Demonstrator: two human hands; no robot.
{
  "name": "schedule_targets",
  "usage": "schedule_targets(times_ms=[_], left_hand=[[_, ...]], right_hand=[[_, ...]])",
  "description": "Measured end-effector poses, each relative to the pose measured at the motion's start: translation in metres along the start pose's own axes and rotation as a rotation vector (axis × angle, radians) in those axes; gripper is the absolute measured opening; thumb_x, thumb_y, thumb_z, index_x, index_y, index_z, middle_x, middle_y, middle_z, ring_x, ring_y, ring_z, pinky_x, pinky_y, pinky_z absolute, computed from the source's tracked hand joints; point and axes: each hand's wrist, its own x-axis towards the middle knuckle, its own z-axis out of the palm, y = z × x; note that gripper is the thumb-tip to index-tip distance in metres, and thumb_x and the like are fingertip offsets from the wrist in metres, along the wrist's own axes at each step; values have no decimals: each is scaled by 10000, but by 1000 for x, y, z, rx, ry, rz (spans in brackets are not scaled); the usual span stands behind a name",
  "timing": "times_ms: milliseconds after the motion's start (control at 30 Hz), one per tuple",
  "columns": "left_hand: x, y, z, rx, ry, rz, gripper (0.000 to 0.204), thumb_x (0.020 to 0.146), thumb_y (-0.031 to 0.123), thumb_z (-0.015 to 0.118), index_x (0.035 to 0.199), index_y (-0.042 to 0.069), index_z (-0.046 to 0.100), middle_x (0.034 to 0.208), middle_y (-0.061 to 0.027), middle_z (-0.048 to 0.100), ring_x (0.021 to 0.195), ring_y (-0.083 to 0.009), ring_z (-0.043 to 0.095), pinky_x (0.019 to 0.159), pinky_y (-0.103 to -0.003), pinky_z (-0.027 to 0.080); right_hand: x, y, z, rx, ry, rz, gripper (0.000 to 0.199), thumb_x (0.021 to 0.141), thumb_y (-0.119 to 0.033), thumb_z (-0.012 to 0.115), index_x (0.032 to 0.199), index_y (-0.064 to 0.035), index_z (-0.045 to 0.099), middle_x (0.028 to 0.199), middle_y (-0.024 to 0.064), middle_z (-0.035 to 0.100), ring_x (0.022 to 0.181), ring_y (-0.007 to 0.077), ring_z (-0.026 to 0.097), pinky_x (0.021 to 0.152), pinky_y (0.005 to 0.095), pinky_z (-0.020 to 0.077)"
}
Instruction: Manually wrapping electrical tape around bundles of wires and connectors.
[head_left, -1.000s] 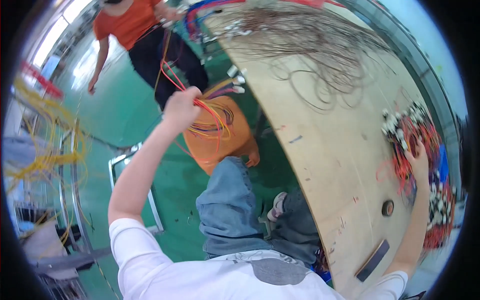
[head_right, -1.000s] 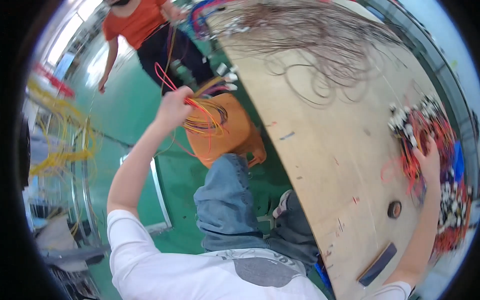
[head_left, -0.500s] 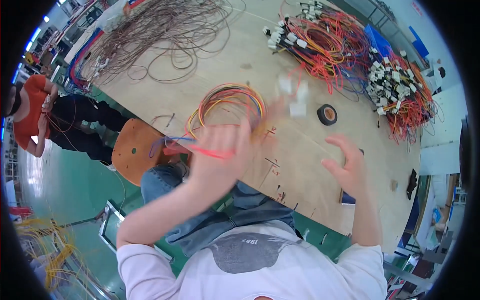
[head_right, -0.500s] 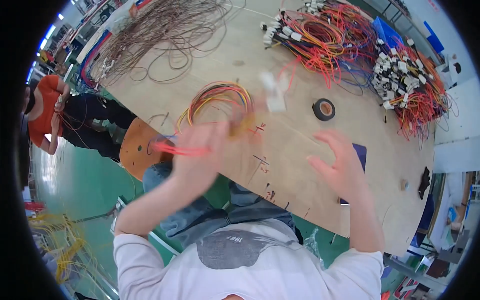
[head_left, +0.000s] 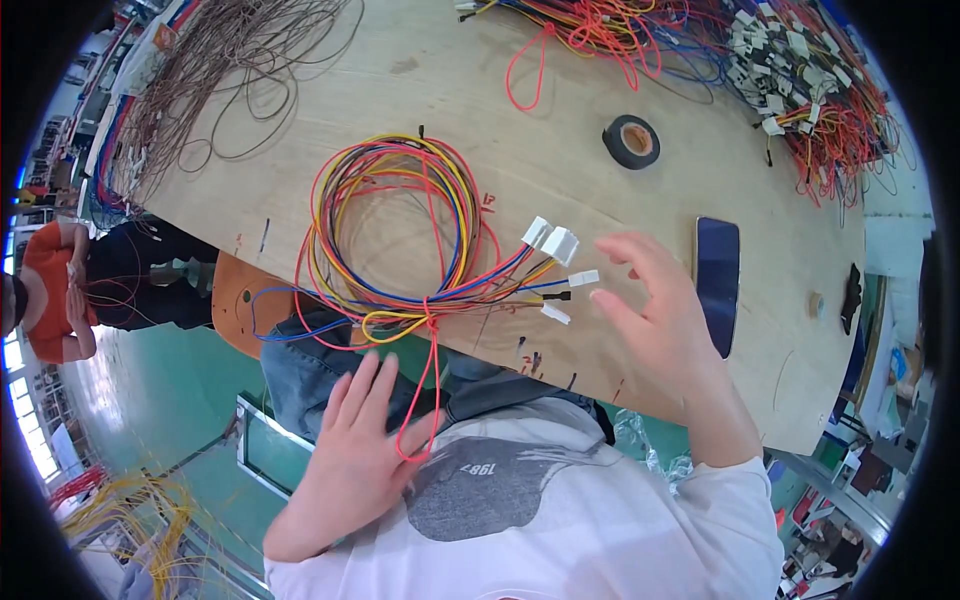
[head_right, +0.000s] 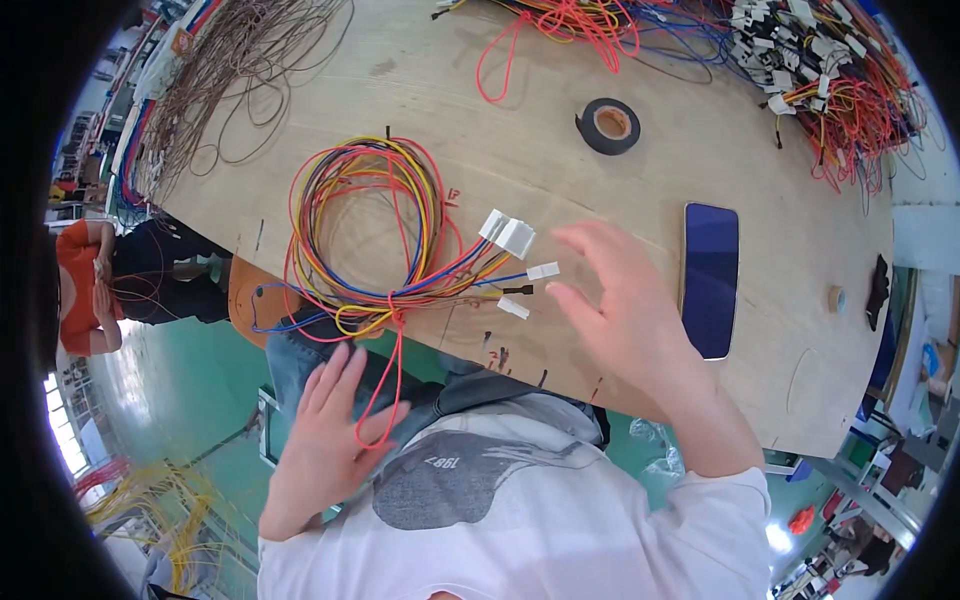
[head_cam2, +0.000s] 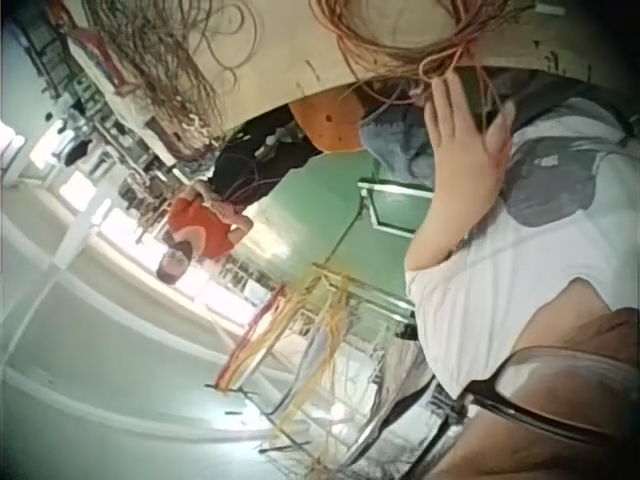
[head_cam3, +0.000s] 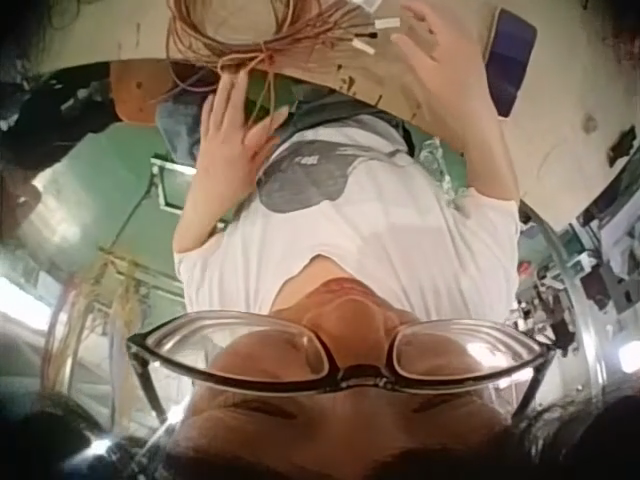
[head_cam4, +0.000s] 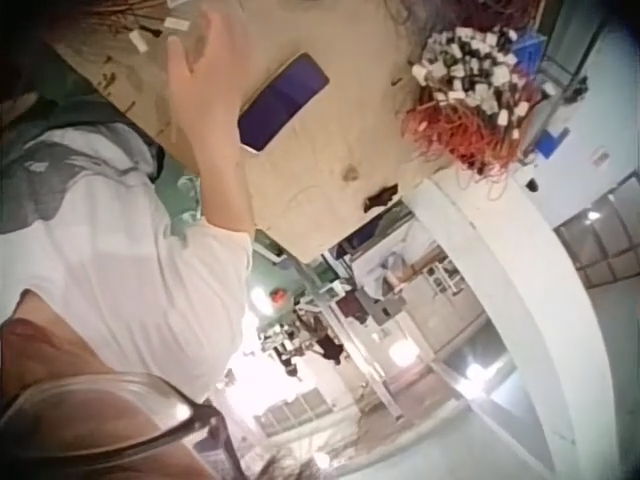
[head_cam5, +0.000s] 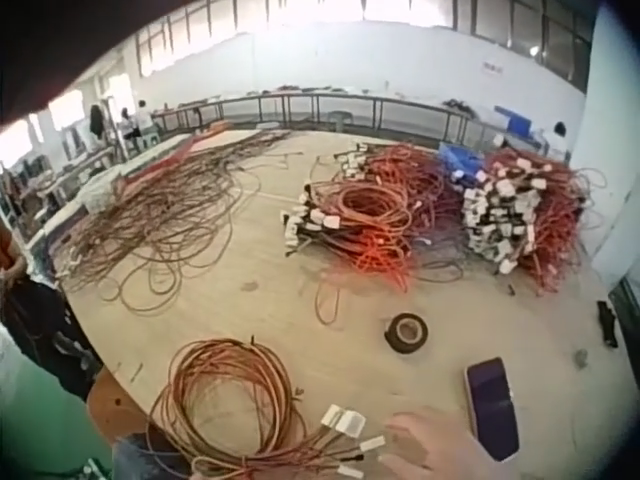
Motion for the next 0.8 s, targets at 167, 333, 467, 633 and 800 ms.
schedule_targets(times_ms=[167,333,467,633,800], left_hand=[[-30,-11,-56,-608,-484,221,280,726,143,666,992,67,623,1074,-142,589,1014,-307,560,835,-382,459],[75,18,-3,-430,433,177,217,734,43,640,946,8,610,950,-132,618,883,-297,592,756,-349,476],[130,4,43,-183,605,20,189,715,92,641,882,32,576,826,-93,566,840,-277,516,743,-380,408],[133,-4,47,-172,525,36,98,710,102,640,797,69,606,768,-42,592,803,-255,516,722,-369,375],[134,-3,39,-444,455,-13,84,755,65,604,821,14,599,777,-99,598,786,-276,542,725,-382,409]], right_hand=[[20,-4,3,134,-40,-166,356,771,-78,607,1110,-38,508,1089,129,505,1016,292,511,854,363,420],[28,2,18,216,-128,-60,288,769,-74,609,1045,-25,541,947,113,545,893,282,550,752,355,454],[13,7,23,74,-69,-102,230,732,-68,645,949,-21,587,868,100,557,710,221,546,645,318,434],[3,3,19,-14,-233,-21,276,713,-151,684,930,-20,572,835,117,539,780,291,533,694,371,439],[35,-4,20,44,62,-39,340,710,-125,694,1000,-12,556,891,118,545,738,236,539,674,338,446]])
